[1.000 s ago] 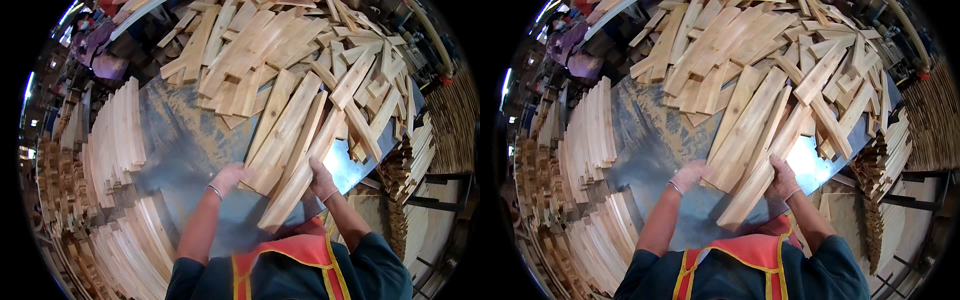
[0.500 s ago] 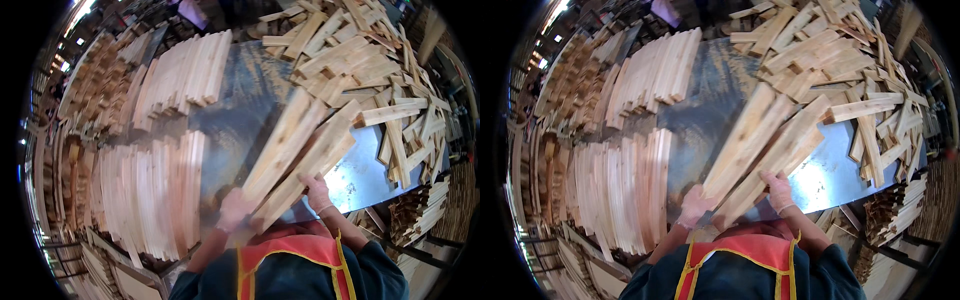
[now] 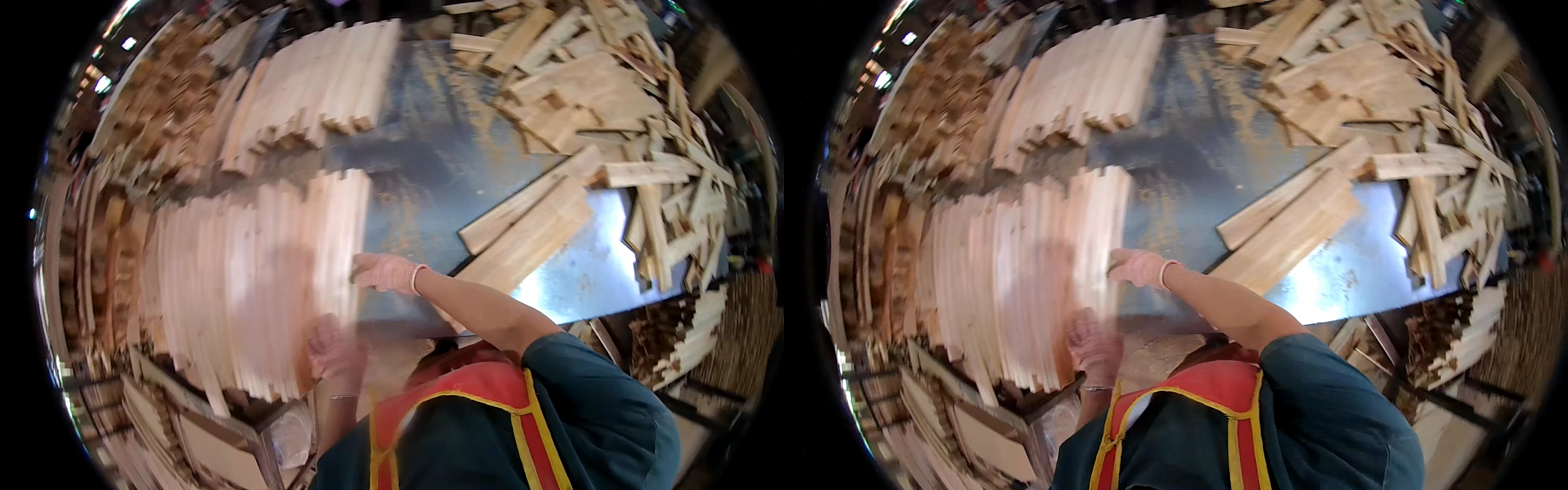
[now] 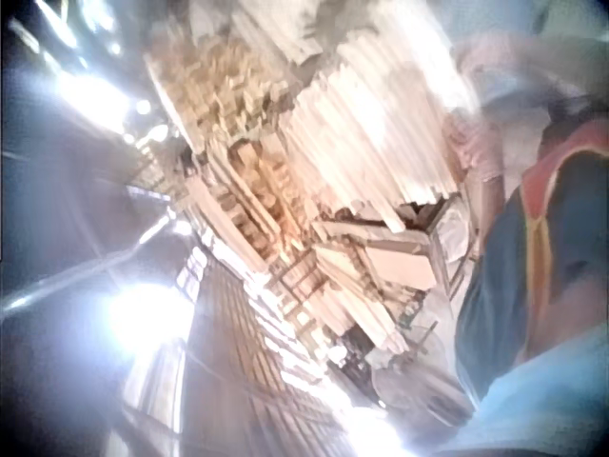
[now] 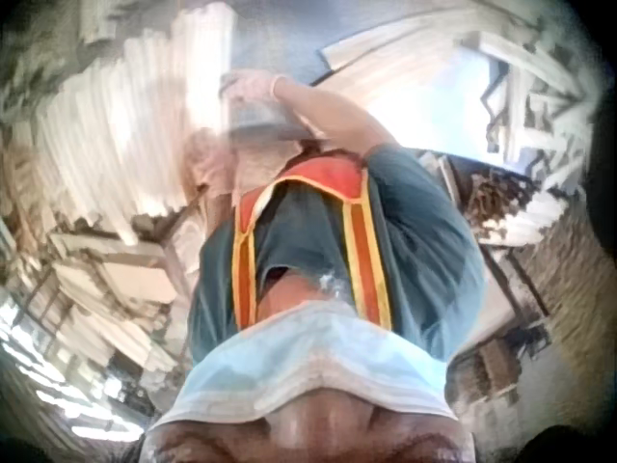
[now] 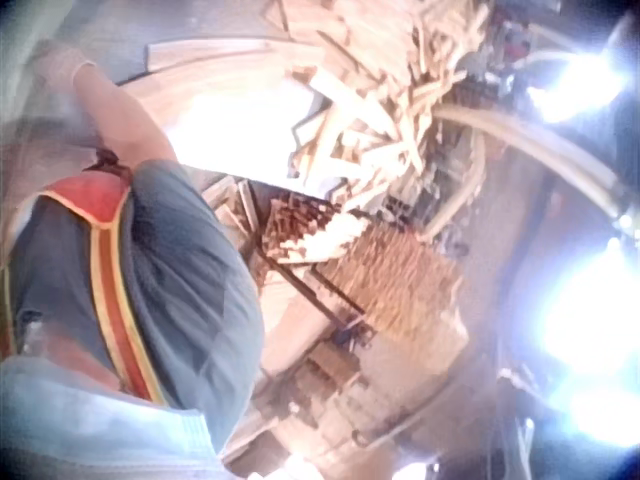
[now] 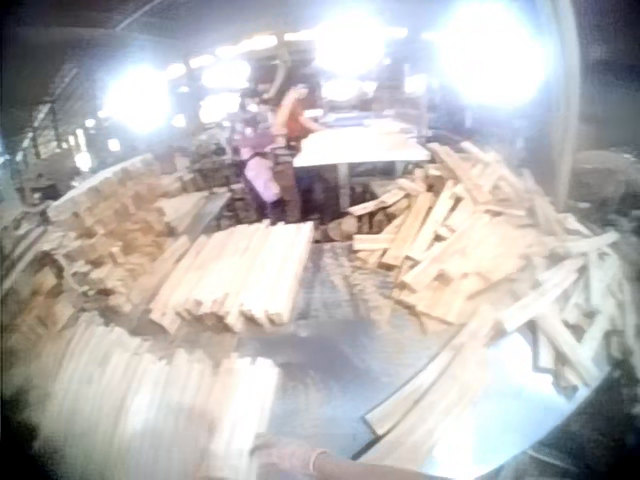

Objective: The person rapidly picks up wooden planks from a large pile on a metal table and stacks them into a neat pile. They continuously sort through the wood, moving pieces from the disorganized pile to the organized stack.

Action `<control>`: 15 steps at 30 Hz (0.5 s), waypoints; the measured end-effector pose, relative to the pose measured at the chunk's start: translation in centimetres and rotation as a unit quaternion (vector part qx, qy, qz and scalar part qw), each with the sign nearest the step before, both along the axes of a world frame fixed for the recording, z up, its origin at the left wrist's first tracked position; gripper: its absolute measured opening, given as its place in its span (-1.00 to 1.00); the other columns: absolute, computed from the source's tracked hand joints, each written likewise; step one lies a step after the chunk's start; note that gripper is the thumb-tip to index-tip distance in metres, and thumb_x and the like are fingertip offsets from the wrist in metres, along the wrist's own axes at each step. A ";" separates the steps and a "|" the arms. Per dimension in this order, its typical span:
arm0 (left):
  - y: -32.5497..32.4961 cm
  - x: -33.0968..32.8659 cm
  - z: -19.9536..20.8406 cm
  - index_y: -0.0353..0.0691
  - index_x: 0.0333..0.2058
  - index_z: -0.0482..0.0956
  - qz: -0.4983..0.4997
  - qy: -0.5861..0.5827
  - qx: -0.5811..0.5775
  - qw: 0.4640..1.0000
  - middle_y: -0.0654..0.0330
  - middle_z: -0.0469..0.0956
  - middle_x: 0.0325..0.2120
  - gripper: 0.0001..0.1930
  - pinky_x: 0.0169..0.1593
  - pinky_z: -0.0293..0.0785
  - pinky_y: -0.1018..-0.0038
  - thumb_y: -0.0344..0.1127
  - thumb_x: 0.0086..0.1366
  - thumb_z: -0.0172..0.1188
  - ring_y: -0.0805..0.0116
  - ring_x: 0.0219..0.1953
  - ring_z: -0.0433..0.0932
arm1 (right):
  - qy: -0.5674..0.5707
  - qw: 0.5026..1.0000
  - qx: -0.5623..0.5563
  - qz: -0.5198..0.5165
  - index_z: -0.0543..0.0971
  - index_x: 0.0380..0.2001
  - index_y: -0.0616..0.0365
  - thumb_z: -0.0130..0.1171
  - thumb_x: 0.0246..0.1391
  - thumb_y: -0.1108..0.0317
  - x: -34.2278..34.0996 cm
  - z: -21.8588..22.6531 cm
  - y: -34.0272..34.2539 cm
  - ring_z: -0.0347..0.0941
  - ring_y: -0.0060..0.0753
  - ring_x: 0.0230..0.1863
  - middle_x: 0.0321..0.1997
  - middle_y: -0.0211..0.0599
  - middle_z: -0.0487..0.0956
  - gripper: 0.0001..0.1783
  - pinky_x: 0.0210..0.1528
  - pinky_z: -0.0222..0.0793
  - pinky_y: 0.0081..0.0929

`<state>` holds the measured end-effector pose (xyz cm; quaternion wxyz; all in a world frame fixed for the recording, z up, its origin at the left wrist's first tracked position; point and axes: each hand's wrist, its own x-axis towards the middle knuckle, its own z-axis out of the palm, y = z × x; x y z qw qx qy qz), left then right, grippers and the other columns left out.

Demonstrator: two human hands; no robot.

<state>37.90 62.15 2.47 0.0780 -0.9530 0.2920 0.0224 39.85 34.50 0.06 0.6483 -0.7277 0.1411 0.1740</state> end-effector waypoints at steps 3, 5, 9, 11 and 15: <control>-4.2 -0.3 1.9 -0.19 0.49 0.27 -0.008 0.009 -0.051 0.999 -0.06 0.20 0.50 0.04 0.53 0.08 -0.06 0.20 0.13 0.43 -0.14 0.52 0.13 | -0.014 0.981 0.127 -0.148 0.65 0.01 -0.02 0.28 0.23 0.14 -5.5 4.9 -6.0 0.56 -0.47 -0.18 -0.21 -0.32 0.65 -0.67 -0.08 0.51 -0.39; -7.5 -1.0 1.3 -0.19 0.47 0.29 -0.105 0.025 -0.108 0.988 -0.06 0.23 0.47 0.03 0.52 0.10 -0.10 0.19 0.11 0.44 -0.15 0.49 0.19 | -0.162 0.944 0.005 -0.288 0.65 0.06 -0.01 0.27 0.28 0.17 -11.5 3.6 -11.9 0.53 -0.54 -0.18 -0.22 -0.38 0.64 -0.67 -0.06 0.53 -0.40; -18.4 -7.2 2.1 -0.18 0.43 0.35 -0.244 0.104 -0.113 0.958 -0.06 0.34 0.38 0.03 0.40 0.24 -0.12 0.22 0.06 0.49 -0.15 0.37 0.35 | -0.211 0.697 -0.136 -0.672 0.54 0.29 0.24 0.32 0.29 0.35 -25.0 -4.0 -25.1 0.55 -0.47 0.03 0.05 -0.35 0.65 -0.47 0.12 0.52 -0.46; -23.1 -10.2 2.9 -0.16 0.42 0.36 -0.283 0.124 -0.067 0.949 -0.05 0.38 0.30 0.04 0.29 0.32 -0.08 0.20 0.03 0.51 -0.14 0.29 0.39 | -0.198 0.600 -0.089 -0.770 0.61 0.09 0.21 0.36 0.28 0.28 -32.8 -6.4 -31.6 0.54 -0.50 -0.21 -0.18 -0.45 0.62 -0.62 -0.12 0.52 -0.46; -26.5 -11.4 1.7 -0.10 0.40 0.38 -0.293 0.143 -0.085 0.942 -0.04 0.41 0.16 0.00 0.08 0.41 -0.02 0.11 0.00 0.53 -0.13 0.13 0.45 | -0.164 0.564 0.165 -0.792 0.50 -0.35 -0.02 0.42 0.27 0.09 -38.9 -5.1 -44.2 0.29 -0.62 -0.54 -0.49 -0.53 0.38 -0.68 -0.51 0.23 -0.51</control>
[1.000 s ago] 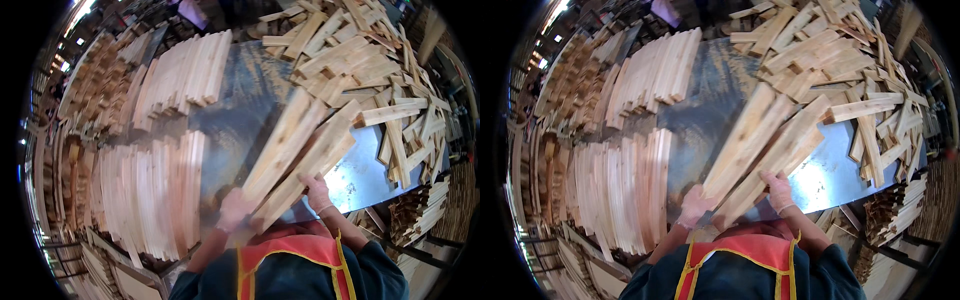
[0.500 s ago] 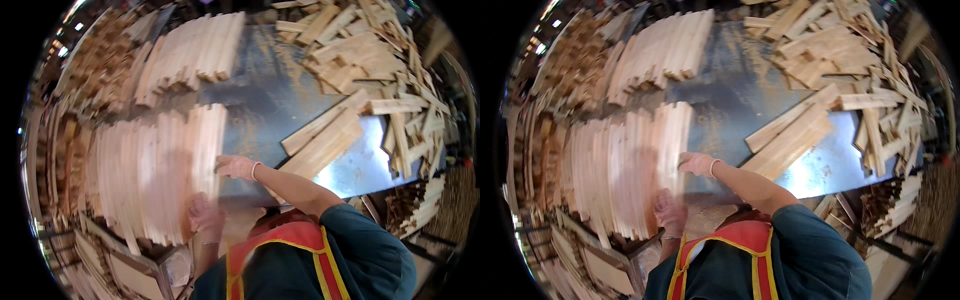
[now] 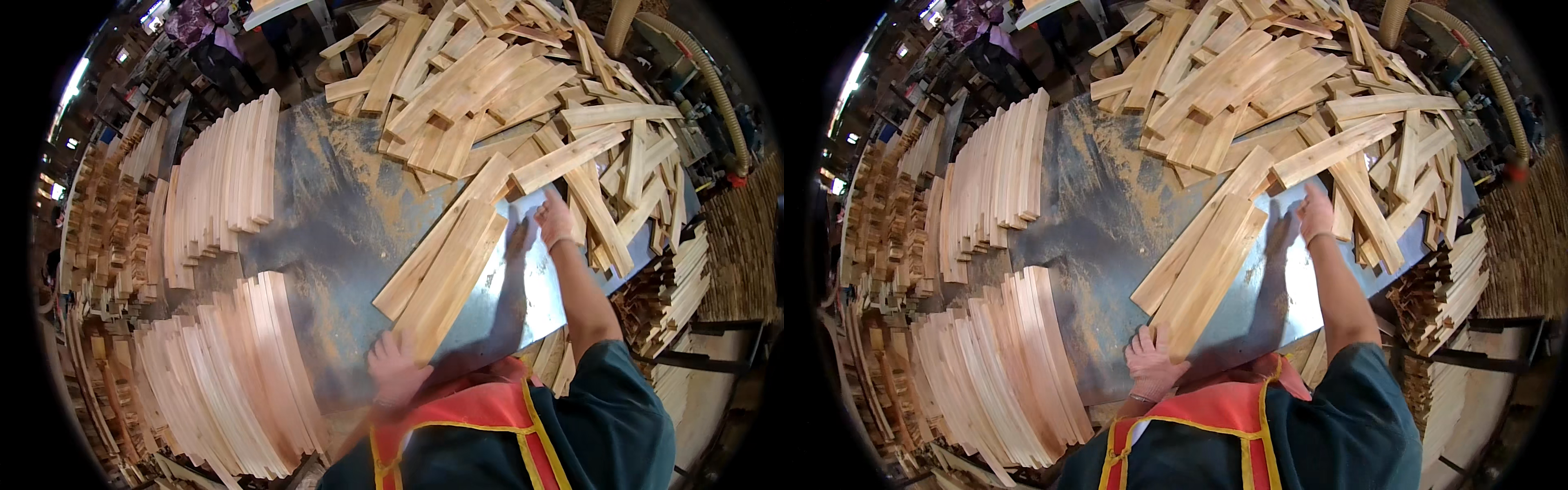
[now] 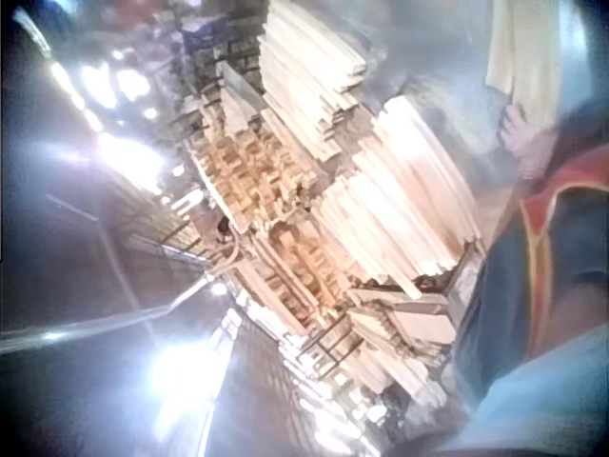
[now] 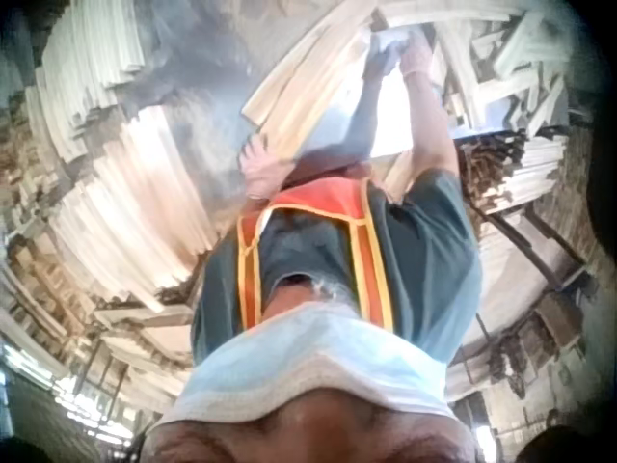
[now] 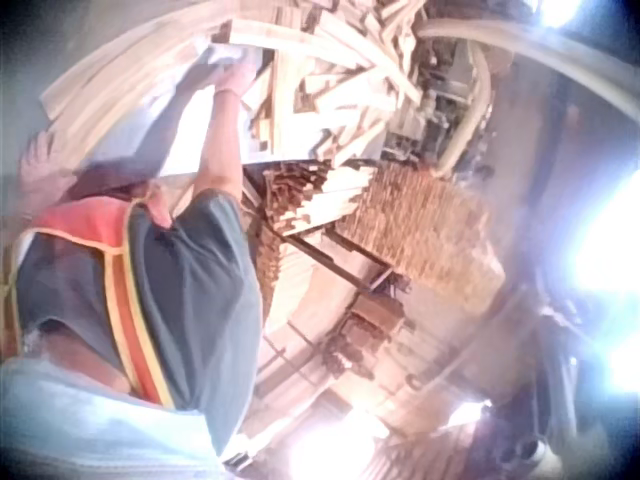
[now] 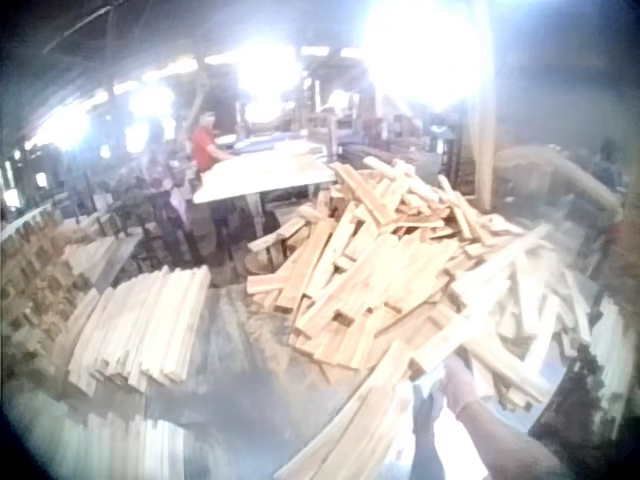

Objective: The person rapidly picks up wooden planks from a large pile on a metal table and stacks them into a neat pile. They continuously sort through the wood, moving pieces from the disorganized pile to the organized stack.

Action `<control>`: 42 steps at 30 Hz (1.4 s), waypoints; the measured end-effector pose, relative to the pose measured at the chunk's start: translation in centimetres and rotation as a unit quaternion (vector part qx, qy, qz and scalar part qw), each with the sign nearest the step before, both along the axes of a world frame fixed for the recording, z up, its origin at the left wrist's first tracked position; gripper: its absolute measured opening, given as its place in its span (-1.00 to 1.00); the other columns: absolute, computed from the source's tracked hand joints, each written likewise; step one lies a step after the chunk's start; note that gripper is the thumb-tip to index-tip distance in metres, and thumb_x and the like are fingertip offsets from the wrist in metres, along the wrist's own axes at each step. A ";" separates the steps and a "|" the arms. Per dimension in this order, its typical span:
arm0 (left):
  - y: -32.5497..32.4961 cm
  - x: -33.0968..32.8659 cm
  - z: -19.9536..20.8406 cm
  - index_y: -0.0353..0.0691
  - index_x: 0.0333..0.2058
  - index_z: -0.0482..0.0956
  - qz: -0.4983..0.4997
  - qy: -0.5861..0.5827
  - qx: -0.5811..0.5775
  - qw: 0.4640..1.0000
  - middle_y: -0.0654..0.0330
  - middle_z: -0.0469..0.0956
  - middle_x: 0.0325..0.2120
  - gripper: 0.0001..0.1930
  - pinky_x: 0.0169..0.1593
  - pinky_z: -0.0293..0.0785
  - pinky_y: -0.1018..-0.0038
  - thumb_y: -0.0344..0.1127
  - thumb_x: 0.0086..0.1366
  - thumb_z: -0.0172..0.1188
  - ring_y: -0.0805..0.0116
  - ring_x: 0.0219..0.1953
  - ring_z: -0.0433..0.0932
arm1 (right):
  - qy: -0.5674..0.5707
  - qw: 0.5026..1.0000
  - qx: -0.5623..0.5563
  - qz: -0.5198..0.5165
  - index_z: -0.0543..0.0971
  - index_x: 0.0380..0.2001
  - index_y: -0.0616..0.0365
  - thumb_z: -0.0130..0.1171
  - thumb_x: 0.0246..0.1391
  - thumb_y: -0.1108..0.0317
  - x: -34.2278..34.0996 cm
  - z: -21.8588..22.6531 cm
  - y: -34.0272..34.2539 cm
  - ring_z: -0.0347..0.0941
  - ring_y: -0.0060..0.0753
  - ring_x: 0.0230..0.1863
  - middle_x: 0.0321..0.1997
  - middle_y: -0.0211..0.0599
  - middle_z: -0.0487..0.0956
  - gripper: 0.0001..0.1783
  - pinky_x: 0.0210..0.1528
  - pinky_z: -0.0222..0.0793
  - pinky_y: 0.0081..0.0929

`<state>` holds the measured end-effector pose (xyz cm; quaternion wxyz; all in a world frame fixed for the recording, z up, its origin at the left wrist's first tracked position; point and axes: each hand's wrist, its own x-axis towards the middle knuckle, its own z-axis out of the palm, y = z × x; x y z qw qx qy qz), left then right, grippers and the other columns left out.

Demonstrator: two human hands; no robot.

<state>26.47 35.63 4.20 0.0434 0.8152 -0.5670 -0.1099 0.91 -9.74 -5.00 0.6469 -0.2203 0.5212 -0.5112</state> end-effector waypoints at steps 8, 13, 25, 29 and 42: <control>2.8 1.6 -4.1 -0.11 0.38 0.41 0.092 0.020 -0.006 0.996 0.03 0.57 0.00 -0.09 0.07 0.47 0.02 -0.02 0.04 0.50 -0.08 0.00 0.57 | -0.375 0.923 -0.003 0.082 0.51 0.23 0.30 0.29 0.40 0.25 2.5 4.5 -12.7 0.60 -0.05 0.25 0.28 -0.07 0.62 -0.52 0.26 0.65 -0.06; 5.1 3.3 0.7 -0.21 0.43 0.34 0.178 0.207 0.080 0.959 -0.05 0.60 0.12 -0.03 0.27 0.48 0.13 -0.08 0.06 0.53 -0.10 0.19 0.56 | -0.352 0.908 -0.022 0.227 0.45 0.34 0.25 0.28 0.41 0.23 9.9 15.1 5.2 0.54 -0.15 0.31 0.28 -0.13 0.62 -0.45 0.40 0.51 -0.16; 21.7 3.2 1.8 -0.29 0.40 0.40 0.436 0.679 -0.229 0.544 0.23 0.56 0.12 -0.20 0.21 0.47 0.44 -0.28 0.21 0.50 0.42 0.05 0.55 | 0.085 0.779 0.011 0.621 0.58 0.15 0.30 0.41 0.25 0.10 18.0 3.2 43.2 0.67 -0.30 -0.03 0.02 -0.18 0.73 -0.43 0.05 0.58 -0.33; 25.9 4.8 -0.8 -0.21 0.38 0.46 0.450 0.270 -0.100 0.845 0.05 0.51 0.27 -0.33 0.28 0.47 0.19 -0.04 0.37 0.32 0.14 0.22 0.54 | 0.352 0.488 -0.171 0.780 0.45 0.29 0.36 0.21 0.27 -0.10 24.8 4.6 49.8 0.64 0.21 0.12 0.09 0.25 0.68 -0.21 0.20 0.52 -0.05; 19.1 9.0 -4.2 -0.13 0.52 0.24 0.278 -0.232 0.035 0.931 0.06 0.23 0.51 -0.11 0.55 0.03 -0.01 0.08 0.28 0.27 -0.06 0.53 0.14 | -0.166 0.890 0.123 0.408 0.49 -0.49 0.07 0.20 0.39 0.24 22.6 1.6 26.9 0.34 -0.37 -0.54 -0.59 -0.35 0.41 -0.67 -0.45 0.31 -0.31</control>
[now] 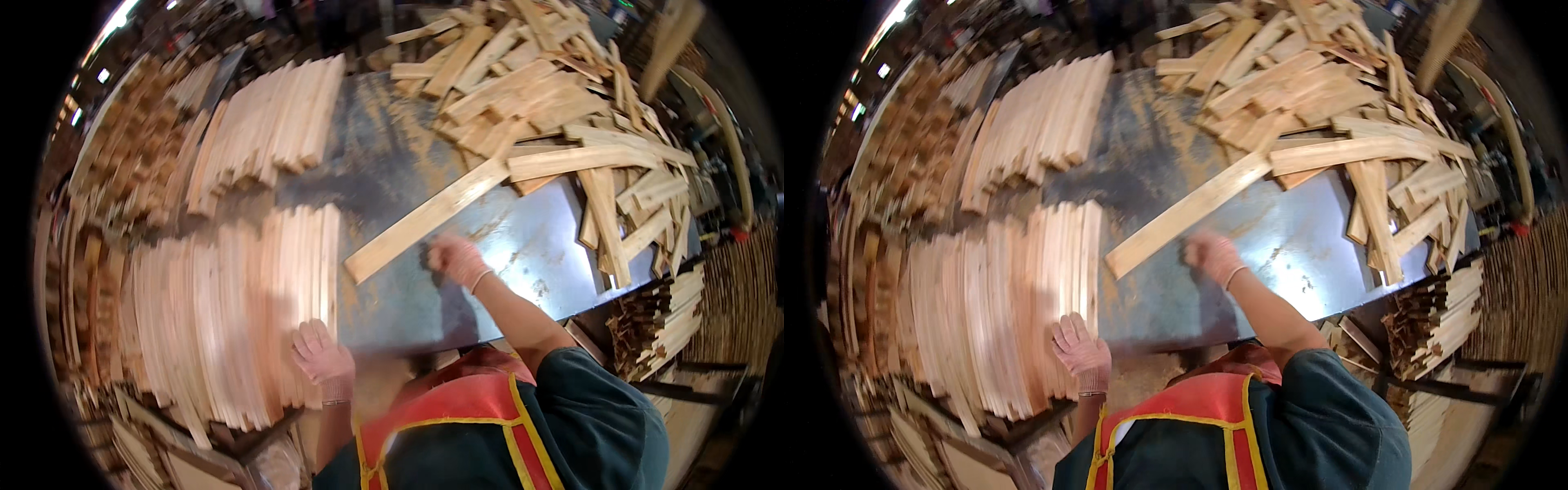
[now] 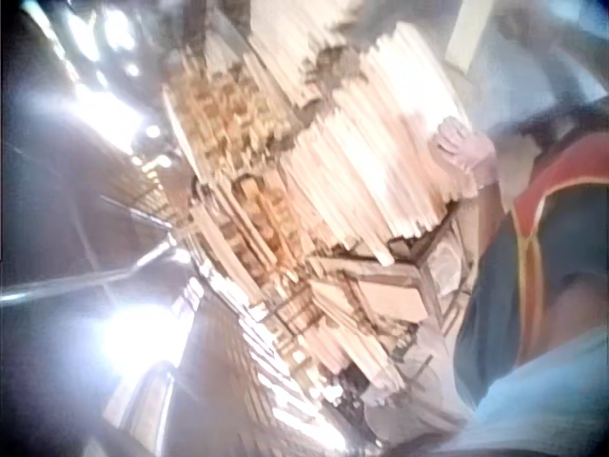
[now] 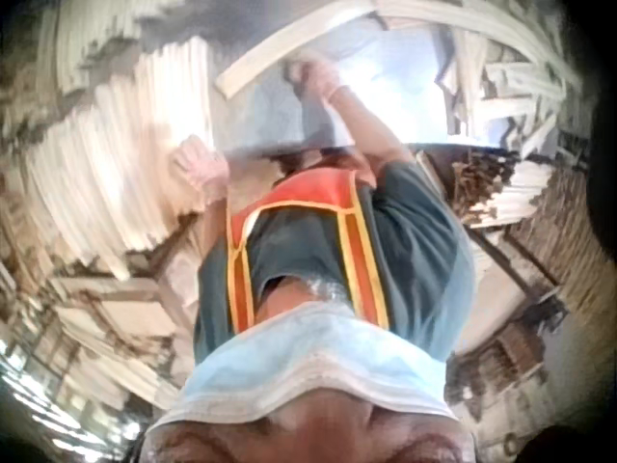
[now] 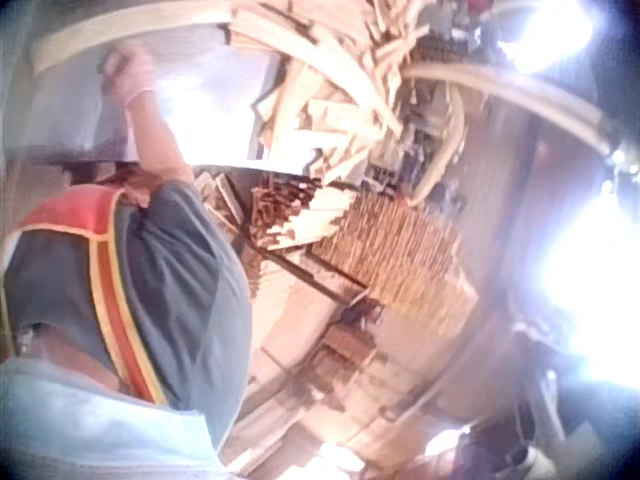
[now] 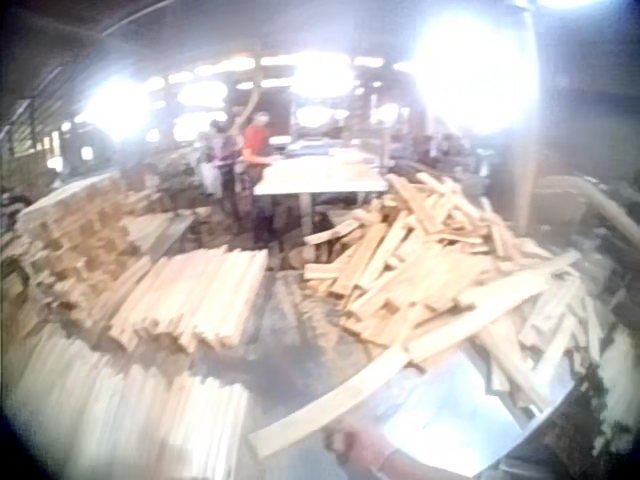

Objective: The person rapidly picks up wooden planks from a large pile on a metal table and stacks them into a neat pile. They continuously sort through the wood, moving pieces from the disorganized pile to the organized stack.

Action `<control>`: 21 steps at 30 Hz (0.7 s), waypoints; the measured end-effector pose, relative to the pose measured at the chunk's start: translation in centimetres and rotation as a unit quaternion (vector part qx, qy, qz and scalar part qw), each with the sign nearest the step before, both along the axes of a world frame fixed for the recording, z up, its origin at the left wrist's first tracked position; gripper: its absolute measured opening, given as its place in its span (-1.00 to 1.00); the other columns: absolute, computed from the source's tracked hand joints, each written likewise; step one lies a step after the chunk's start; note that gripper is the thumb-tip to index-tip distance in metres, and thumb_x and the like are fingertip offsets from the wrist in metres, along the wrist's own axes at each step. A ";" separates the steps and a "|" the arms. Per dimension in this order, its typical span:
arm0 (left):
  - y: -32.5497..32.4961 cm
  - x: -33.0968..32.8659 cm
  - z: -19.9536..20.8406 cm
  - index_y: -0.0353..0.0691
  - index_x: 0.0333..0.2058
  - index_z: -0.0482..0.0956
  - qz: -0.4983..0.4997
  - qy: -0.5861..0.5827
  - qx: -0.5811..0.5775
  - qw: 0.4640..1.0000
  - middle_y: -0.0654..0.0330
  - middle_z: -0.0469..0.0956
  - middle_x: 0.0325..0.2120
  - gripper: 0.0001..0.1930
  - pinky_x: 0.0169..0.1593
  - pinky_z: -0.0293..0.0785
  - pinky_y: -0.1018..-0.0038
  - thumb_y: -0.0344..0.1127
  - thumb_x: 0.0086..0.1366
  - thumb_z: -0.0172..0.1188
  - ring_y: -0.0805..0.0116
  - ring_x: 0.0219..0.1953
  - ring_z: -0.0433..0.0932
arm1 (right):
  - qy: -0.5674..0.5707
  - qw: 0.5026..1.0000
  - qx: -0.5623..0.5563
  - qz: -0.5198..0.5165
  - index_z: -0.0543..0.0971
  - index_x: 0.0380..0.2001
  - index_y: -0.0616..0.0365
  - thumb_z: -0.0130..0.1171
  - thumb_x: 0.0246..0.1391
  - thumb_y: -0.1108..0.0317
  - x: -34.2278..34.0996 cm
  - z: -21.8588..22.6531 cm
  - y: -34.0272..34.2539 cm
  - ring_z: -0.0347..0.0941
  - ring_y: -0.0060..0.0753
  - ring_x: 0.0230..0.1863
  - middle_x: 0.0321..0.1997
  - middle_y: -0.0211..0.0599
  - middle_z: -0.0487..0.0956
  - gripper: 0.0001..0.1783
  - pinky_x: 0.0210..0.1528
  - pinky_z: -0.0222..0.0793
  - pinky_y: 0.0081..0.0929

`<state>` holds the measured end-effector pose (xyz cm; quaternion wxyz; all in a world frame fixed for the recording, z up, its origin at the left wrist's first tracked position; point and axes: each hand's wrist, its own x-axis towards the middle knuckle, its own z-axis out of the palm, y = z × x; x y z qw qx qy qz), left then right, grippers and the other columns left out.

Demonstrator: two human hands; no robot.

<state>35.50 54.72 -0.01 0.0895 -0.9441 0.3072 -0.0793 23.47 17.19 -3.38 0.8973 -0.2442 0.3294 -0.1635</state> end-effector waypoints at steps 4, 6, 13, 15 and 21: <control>-11.6 -0.2 1.6 -0.15 0.50 0.23 -0.085 0.106 -0.040 0.990 0.01 0.22 0.47 -0.10 0.58 -0.04 -0.03 0.09 0.28 0.31 -0.08 0.56 0.07 | 0.139 0.918 -0.045 -0.369 0.55 -0.17 0.21 0.35 0.28 0.08 -8.2 -3.9 -17.4 0.45 -0.28 -0.39 -0.35 -0.24 0.52 -0.62 -0.31 0.41 -0.27; -16.7 1.0 1.6 -0.11 0.52 0.20 -0.109 0.180 -0.029 0.977 0.01 0.19 0.48 0.00 0.58 -0.04 -0.02 0.15 0.20 0.39 -0.07 0.56 0.06 | 0.238 0.846 -0.089 -0.470 0.56 0.09 0.27 0.41 0.21 0.00 -10.8 -2.9 -24.1 0.54 -0.16 -0.14 -0.11 -0.11 0.63 -0.39 -0.14 0.50 -0.13; -24.1 2.0 -0.6 -0.09 0.40 0.35 -0.071 0.183 0.011 0.981 0.00 0.38 0.30 -0.02 0.42 0.26 0.01 0.08 0.03 0.53 -0.03 0.33 0.37 | 0.119 0.846 0.000 -0.520 0.54 0.23 0.15 0.53 0.12 0.25 -14.0 -0.8 -34.5 0.58 -0.11 0.16 0.17 -0.25 0.63 -0.36 0.11 0.63 -0.09; -25.2 1.1 2.3 -0.11 0.33 0.44 -0.015 0.250 0.072 0.965 -0.01 0.51 0.16 -0.13 0.30 0.42 0.07 -0.02 0.03 0.54 -0.01 0.14 0.54 | 0.121 0.869 -0.059 -0.477 0.54 0.21 0.13 0.50 0.14 0.27 -14.7 -0.1 -33.2 0.59 -0.13 0.13 0.14 -0.27 0.63 -0.41 0.07 0.65 -0.10; -16.9 -3.4 0.6 -0.26 0.13 0.60 0.203 0.716 -0.372 0.555 0.23 0.60 -0.25 -0.53 -0.13 0.57 0.41 -0.38 0.23 0.37 0.35 -0.19 0.60 | 0.080 0.949 -0.107 -0.284 0.39 0.30 0.20 0.34 0.28 0.32 -16.7 0.7 -19.7 0.62 -0.10 0.09 0.15 -0.16 0.59 -0.41 0.12 0.66 -0.12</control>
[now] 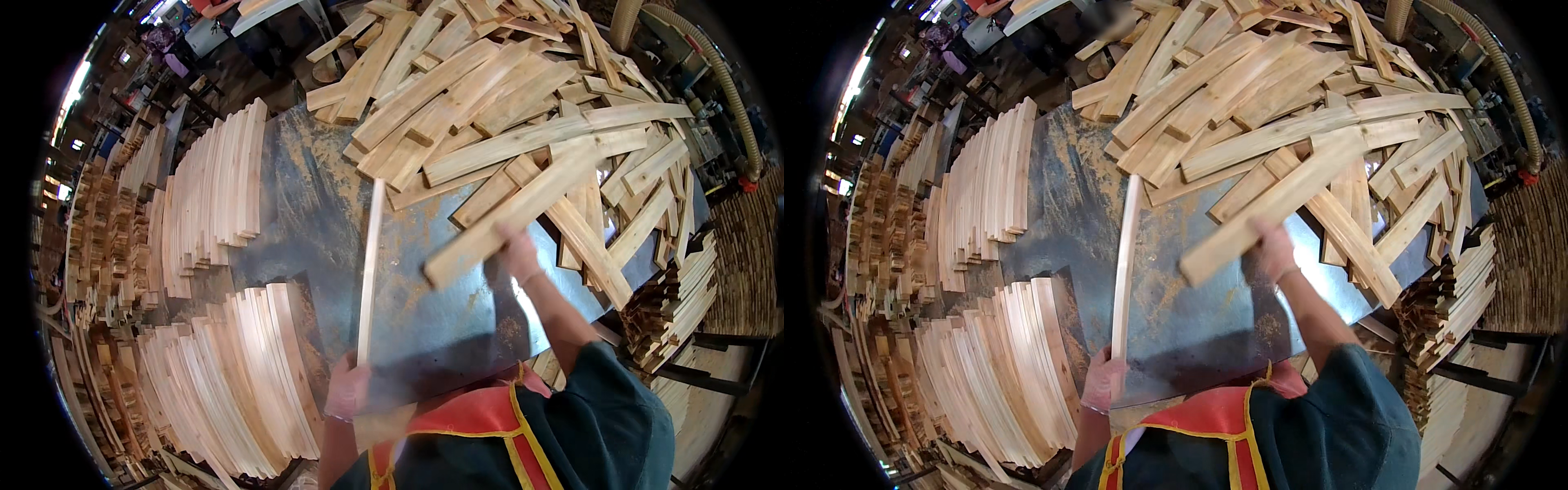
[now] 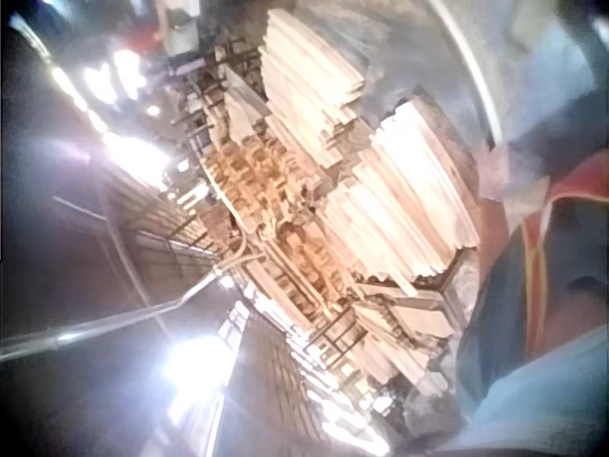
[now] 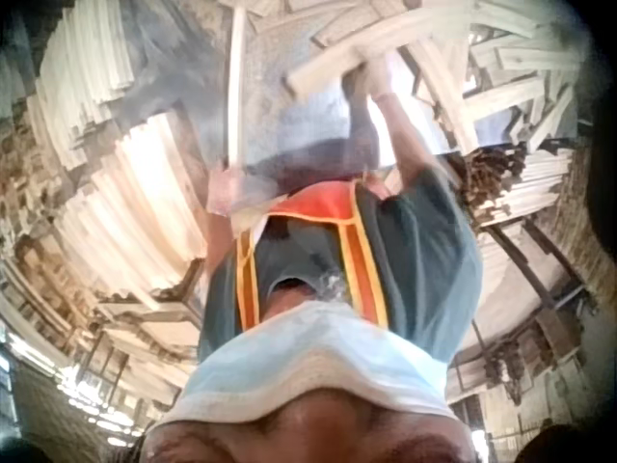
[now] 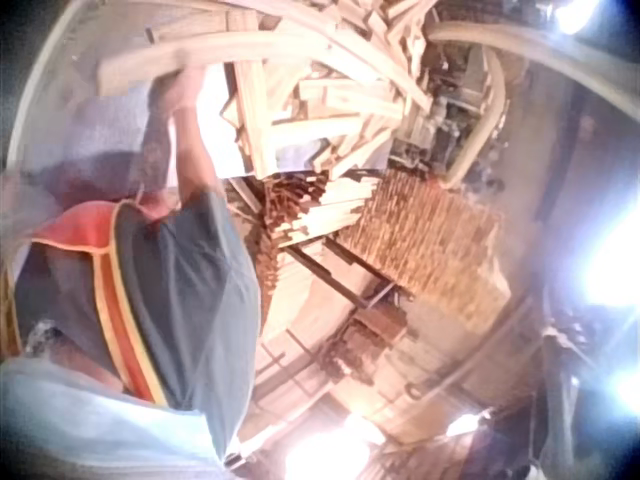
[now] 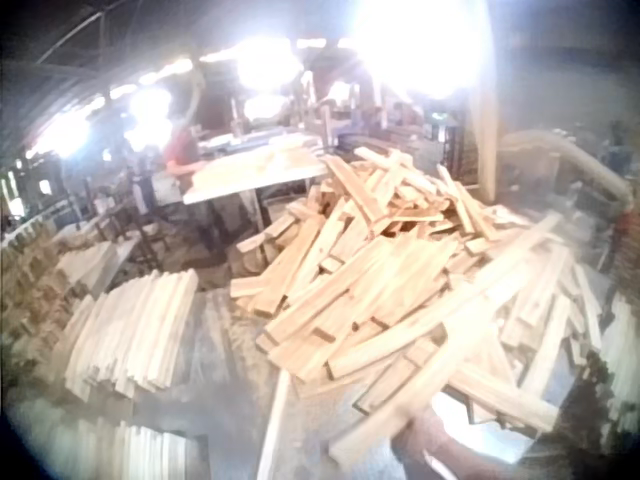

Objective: The person rapidly picks up wooden planks from a large pile on a metal table and stacks them into a neat pile. They continuously sort through the wood, moving pieces from the disorganized pile to the organized stack.

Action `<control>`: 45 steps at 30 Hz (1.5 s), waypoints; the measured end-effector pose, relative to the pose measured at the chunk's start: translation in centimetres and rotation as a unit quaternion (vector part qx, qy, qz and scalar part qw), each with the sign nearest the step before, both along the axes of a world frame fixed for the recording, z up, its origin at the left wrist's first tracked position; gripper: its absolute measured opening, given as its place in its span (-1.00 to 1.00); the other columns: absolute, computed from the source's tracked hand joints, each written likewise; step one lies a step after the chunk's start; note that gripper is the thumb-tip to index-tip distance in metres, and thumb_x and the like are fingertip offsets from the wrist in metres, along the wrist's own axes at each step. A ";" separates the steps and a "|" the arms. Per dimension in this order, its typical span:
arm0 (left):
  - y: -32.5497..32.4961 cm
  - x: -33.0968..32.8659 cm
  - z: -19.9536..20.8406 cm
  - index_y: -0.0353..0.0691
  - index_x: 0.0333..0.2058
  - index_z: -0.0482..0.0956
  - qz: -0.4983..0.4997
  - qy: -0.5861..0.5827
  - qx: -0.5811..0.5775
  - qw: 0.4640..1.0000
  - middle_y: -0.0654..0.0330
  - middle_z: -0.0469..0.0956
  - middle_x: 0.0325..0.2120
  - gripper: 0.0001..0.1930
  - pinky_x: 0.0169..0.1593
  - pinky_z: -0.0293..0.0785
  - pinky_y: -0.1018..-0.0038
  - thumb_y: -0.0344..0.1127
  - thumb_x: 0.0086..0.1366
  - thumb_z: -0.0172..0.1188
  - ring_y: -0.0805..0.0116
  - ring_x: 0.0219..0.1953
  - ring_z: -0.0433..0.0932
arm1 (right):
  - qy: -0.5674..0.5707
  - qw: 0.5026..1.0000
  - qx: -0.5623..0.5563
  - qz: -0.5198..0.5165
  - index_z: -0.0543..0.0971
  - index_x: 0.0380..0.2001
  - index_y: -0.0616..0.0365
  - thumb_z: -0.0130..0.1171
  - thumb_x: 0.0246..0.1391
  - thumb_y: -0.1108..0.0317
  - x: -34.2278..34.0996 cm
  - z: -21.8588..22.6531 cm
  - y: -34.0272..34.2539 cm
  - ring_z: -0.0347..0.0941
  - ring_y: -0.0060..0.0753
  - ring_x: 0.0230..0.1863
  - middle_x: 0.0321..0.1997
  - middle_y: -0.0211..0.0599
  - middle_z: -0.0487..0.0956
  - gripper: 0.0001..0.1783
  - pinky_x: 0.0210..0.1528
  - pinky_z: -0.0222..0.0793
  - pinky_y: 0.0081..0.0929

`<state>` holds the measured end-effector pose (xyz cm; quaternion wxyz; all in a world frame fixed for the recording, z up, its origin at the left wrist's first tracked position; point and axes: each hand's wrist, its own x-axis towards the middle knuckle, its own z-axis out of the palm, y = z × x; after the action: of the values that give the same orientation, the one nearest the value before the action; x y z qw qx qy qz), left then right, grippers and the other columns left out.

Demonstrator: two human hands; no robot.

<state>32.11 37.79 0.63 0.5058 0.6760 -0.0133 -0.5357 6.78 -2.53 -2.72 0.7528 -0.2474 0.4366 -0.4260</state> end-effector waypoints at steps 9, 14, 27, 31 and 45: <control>11.3 -3.5 -4.8 -0.27 0.19 0.57 0.047 0.022 0.004 0.999 0.25 0.64 -0.22 -0.52 -0.18 0.65 0.39 -0.22 0.35 0.36 0.38 -0.21 0.66 | 0.246 0.748 -0.197 0.584 0.48 0.20 0.35 0.25 0.27 -0.11 10.0 -2.2 29.4 0.67 0.05 0.06 0.06 0.18 0.70 -0.27 0.17 0.53 -0.14; 13.7 -3.7 2.6 -0.20 0.41 0.37 -0.212 -0.580 0.353 0.703 0.08 0.46 0.30 -0.21 0.33 0.41 0.02 0.10 0.32 0.27 0.00 0.31 0.46 | 0.243 0.591 -0.233 0.733 0.50 0.11 0.50 0.21 0.22 -0.12 19.4 3.1 35.9 0.63 0.24 0.20 0.13 0.45 0.63 -0.23 0.24 0.51 0.00; 10.6 -2.2 1.8 -0.23 0.48 0.25 -0.228 -0.673 0.257 0.656 -0.04 0.24 0.48 0.01 0.52 0.13 -0.04 0.05 0.13 0.45 -0.15 0.51 0.18 | 0.615 0.296 -0.593 0.427 0.45 0.28 0.04 0.53 -0.16 -0.01 18.1 7.2 1.4 0.60 -0.03 0.21 0.14 -0.01 0.66 -0.09 0.12 0.55 -0.10; 3.3 -4.7 0.5 -0.19 0.51 0.23 -0.276 -0.620 0.201 0.706 -0.05 0.20 0.51 0.05 0.54 0.10 -0.03 0.02 0.09 0.49 -0.15 0.51 0.19 | 0.512 0.398 -0.465 0.602 0.39 0.36 0.06 0.47 -0.10 -0.11 13.8 7.7 4.7 0.62 0.13 0.15 0.03 0.05 0.69 -0.02 0.16 0.55 -0.04; -17.0 -7.3 -1.8 -0.18 0.51 0.17 -0.218 -0.580 0.271 0.737 -0.12 0.13 0.49 0.07 0.50 0.19 -0.06 -0.01 0.09 0.50 -0.37 0.49 0.09 | 0.777 0.555 -0.277 0.110 0.36 0.42 0.05 0.40 -0.01 0.01 4.4 6.2 -15.1 0.32 0.15 0.36 0.40 -0.04 0.37 -0.07 0.42 0.28 -0.04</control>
<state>24.77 20.77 -1.20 0.0653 0.9429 -0.3054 -0.1159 11.20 -17.60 3.47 0.0570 -0.7245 0.6819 -0.0825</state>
